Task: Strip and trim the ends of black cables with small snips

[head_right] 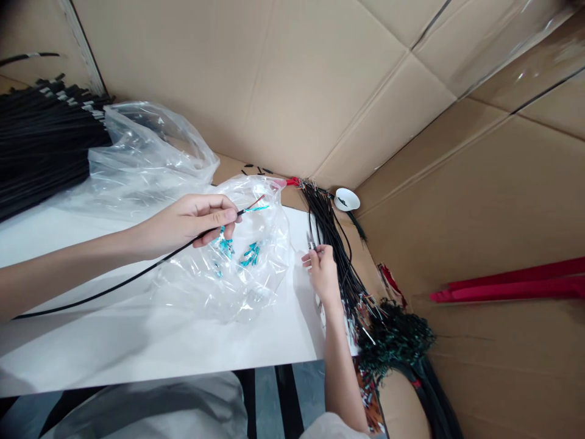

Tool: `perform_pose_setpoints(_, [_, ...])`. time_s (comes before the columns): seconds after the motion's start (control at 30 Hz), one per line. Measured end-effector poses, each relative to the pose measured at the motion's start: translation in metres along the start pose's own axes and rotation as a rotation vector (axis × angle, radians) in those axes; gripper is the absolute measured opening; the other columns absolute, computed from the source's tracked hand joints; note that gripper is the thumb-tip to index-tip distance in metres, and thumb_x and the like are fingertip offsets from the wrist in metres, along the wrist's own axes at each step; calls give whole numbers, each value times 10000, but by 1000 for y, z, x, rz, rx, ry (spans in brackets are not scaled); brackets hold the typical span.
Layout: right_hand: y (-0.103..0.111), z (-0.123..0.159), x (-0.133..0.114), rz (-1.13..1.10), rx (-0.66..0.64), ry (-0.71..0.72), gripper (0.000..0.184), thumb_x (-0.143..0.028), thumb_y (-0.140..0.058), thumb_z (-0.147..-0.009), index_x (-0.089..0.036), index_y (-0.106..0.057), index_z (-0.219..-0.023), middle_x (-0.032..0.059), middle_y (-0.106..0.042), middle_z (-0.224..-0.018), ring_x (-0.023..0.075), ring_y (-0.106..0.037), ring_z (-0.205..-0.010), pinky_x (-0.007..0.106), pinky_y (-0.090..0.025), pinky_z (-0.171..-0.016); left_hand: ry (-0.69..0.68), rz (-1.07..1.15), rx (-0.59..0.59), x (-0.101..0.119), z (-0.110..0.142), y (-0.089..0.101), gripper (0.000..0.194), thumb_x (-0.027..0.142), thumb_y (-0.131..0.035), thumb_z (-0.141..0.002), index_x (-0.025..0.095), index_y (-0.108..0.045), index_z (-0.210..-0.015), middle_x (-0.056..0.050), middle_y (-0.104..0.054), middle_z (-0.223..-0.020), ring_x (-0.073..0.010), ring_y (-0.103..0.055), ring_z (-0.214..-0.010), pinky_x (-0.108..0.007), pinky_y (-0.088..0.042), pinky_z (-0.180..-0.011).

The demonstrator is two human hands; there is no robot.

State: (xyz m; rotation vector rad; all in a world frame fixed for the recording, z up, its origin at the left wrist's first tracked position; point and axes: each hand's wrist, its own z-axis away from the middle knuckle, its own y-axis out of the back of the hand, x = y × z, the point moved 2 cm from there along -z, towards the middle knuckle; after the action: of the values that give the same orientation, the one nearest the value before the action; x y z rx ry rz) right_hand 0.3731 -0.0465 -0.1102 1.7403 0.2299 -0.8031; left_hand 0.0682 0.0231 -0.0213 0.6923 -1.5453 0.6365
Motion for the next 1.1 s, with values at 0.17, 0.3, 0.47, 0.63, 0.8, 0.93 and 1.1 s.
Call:
perform_pose_setpoints(0.17, [19,14,-47,-658,-140,43,413,-481,-552,-929,-163,-621,-1183,-21,-482,-737,125,-432,-626,264,-421,-590,60,46,5,-8,-2,-1,255,329,-542,-991,149,-604,-821,-2,-613,-778,-42,-407,-501,-157,-317,-445])
perform_pose_setpoints(0.3, [20,36,-95,-1047,-427,-75,411,-486,-625,-902,-168,-719,-1144,-14,-402,-749,129,-376,-655,257,-405,-568,94,78,3,-11,-2,1,290,386,-569,-981,153,-604,-812,0,-603,-809,-29,-373,-495,-164,-282,-454])
perform_pose_setpoints(0.47, [7,49,-120,-1158,-566,-129,350,-468,-675,-879,-170,-736,-1054,-9,-381,-765,128,-368,-674,247,-400,-573,105,115,3,-11,-2,1,275,357,-571,-977,146,-593,-802,1,-570,-775,-35,-374,-503,-163,-265,-447])
perform_pose_setpoints(0.63, [-7,52,-125,-1225,-662,-144,231,-415,-680,-864,-201,-629,-935,-45,-377,-698,82,-273,-538,220,-254,-479,119,163,34,-13,-4,3,276,361,-592,-962,129,-606,-812,-5,-531,-750,-40,-359,-509,-161,-256,-436])
perform_pose_setpoints(0.8, [-18,51,-129,-1043,-502,3,295,-493,-632,-895,-201,-610,-934,-85,-310,-600,73,-152,-474,236,-128,-435,150,241,37,-15,-4,3,296,377,-605,-961,121,-618,-811,-7,-510,-747,-40,-338,-505,-170,-243,-434])
perform_pose_setpoints(0.93, [-26,48,-127,-866,-245,154,342,-545,-616,-912,-211,-647,-976,-75,-349,-581,89,-261,-474,240,-211,-431,175,309,18,-13,-3,2,309,339,-602,-960,120,-580,-742,-4,-503,-761,-30,-310,-496,-176,-217,-440])
perform_pose_setpoints(1.1, [-33,45,-122,-720,-118,239,352,-566,-611,-906,-221,-677,-938,-24,-492,-628,128,-466,-574,252,-336,-481,183,356,6,-12,-2,1,306,322,-610,-941,130,-553,-709,2,-481,-742,-37,-289,-497,-178,-204,-442])
